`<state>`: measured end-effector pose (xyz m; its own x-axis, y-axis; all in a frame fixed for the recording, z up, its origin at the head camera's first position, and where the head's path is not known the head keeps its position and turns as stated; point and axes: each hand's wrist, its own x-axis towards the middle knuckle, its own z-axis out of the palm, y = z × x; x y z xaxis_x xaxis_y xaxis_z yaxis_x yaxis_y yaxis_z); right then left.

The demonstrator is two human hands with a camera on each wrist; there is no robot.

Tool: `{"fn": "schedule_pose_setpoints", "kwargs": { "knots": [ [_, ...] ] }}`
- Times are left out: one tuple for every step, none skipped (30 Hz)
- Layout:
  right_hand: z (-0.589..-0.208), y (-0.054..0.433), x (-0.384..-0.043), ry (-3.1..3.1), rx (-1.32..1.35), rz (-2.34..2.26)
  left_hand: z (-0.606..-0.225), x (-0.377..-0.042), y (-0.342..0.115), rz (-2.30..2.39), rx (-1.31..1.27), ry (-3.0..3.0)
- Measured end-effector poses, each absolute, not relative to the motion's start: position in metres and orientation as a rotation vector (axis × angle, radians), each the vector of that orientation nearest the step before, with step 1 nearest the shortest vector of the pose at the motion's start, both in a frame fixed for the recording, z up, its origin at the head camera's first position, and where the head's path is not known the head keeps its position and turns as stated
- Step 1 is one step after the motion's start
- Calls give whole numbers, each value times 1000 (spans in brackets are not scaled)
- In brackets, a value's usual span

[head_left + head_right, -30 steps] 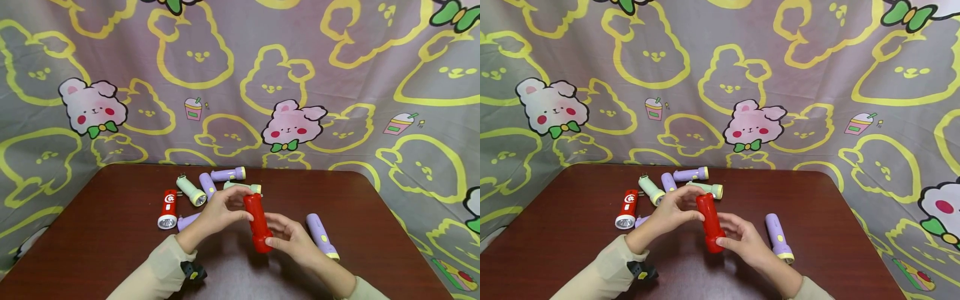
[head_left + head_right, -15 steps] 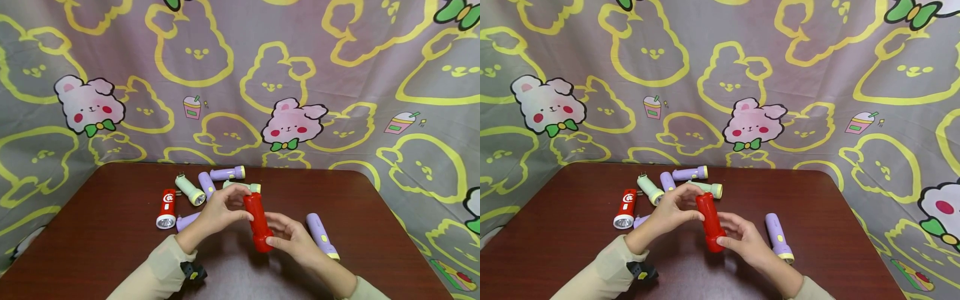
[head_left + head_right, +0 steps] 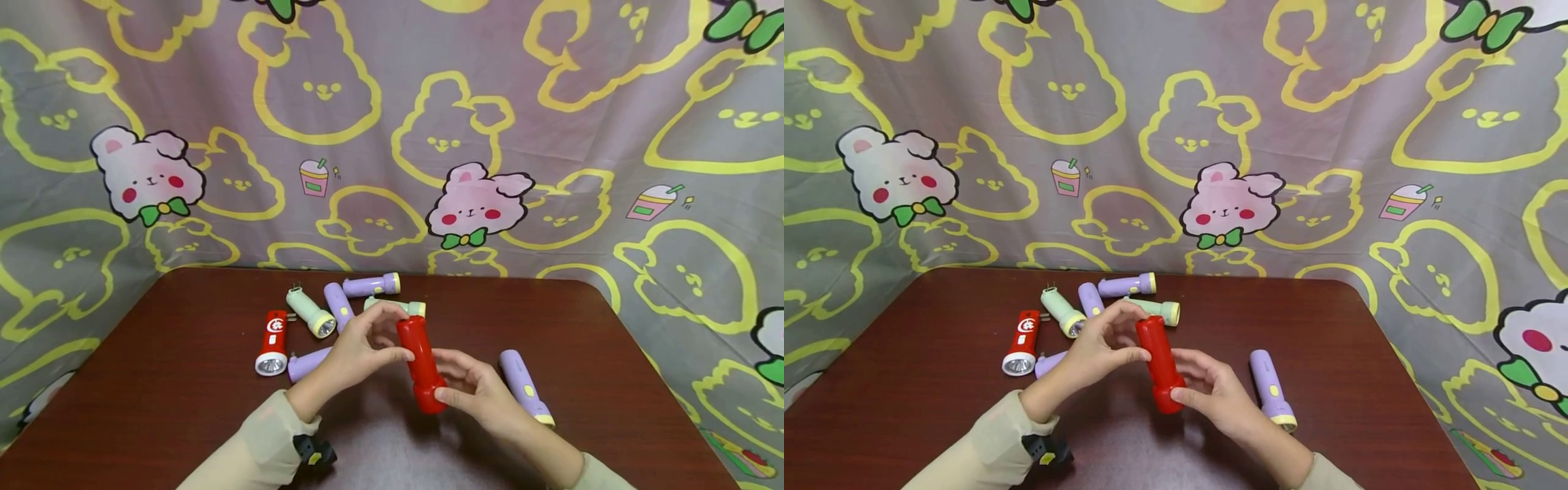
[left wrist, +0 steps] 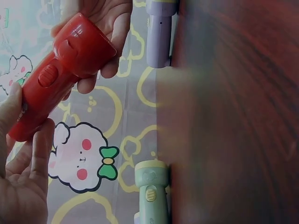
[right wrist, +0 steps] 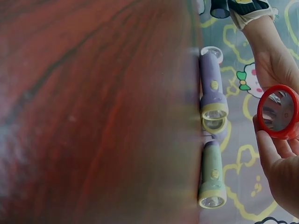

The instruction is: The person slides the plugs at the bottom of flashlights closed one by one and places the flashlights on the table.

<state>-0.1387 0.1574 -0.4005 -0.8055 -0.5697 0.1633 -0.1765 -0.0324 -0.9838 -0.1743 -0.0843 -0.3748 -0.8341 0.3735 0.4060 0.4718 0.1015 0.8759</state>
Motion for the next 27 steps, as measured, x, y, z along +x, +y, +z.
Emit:
{"fn": "schedule_pose_setpoints", "kwargs": {
  "knots": [
    [-401, 157, -139, 1947, -786, -1914, -376, -174, -85, -1869, -879, -2267],
    [-402, 158, -138, 1941, -782, -1918, -377, -174, -85, -1878, -887, -2264],
    [-403, 158, -138, 1935, -780, -1922, -378, -173, -85, -1892, -898, -2259],
    [-404, 158, -138, 1929, -778, -1926, -378, -173, -86, -1904, -909, -2253],
    [-405, 158, -138, 1920, -774, -1931, -379, -172, -86, -1915, -923, -2242],
    [-405, 158, -139, 1910, -772, -1939, -380, -172, -85, -1927, -941, -2230],
    [-406, 158, -139, 1900, -769, -1946, -380, -172, -85, -1938, -956, -2221],
    [-406, 158, -139, 1891, -769, -1952, -381, -172, -85, -1949, -968, -2212],
    [-406, 158, -140, 1879, -769, -1958, -381, -172, -84, -1961, -975, -2203],
    [-407, 158, -140, 1869, -768, -1964, -382, -172, -83, -1969, -978, -2196],
    [-407, 158, -140, 1856, -768, -1969, -382, -172, -82, -1975, -980, -2189],
    [-407, 158, -140, 1845, -768, -1973, -382, -172, -82, -1982, -976, -2186],
    [-407, 158, -141, 1838, -769, -1976, -382, -172, -81, -1987, -969, -2185],
    [-407, 158, -141, 1832, -770, -1978, -381, -173, -80, -1991, -965, -2180],
    [-407, 158, -141, 1827, -772, -1979, -381, -173, -80, -1994, -958, -2179],
    [-407, 158, -141, 1825, -772, -1979, -380, -172, -80, -1994, -954, -2177],
    [-406, 158, -141, 1824, -773, -1978, -379, -172, -80, -1994, -950, -2176],
    [-406, 158, -141, 1824, -774, -1976, -378, -172, -79, -1996, -948, -2175],
    [-405, 158, -141, 1829, -777, -1973, -378, -172, -79, -1997, -947, -2172],
    [-405, 158, -141, 1833, -778, -1968, -377, -171, -79, -2000, -946, -2171],
    [-404, 157, -141, 1839, -780, -1962, -375, -171, -79, -2001, -944, -2171],
    [-403, 157, -141, 1845, -783, -1956, -375, -171, -79, -2001, -943, -2172],
    [-403, 158, -141, 1853, -788, -1948, -374, -170, -79, -2001, -940, -2174],
    [-402, 158, -141, 1862, -792, -1940, -373, -170, -80, -2002, -940, -2175],
    [-402, 158, -142, 1872, -799, -1931, -372, -170, -80, -2001, -940, -2175],
    [-401, 158, -142, 1883, -807, -1923, -372, -169, -79, -2000, -941, -2176],
    [-401, 159, -142, 1895, -816, -1917, -371, -169, -79, -1997, -944, -2175]
  ]
}}
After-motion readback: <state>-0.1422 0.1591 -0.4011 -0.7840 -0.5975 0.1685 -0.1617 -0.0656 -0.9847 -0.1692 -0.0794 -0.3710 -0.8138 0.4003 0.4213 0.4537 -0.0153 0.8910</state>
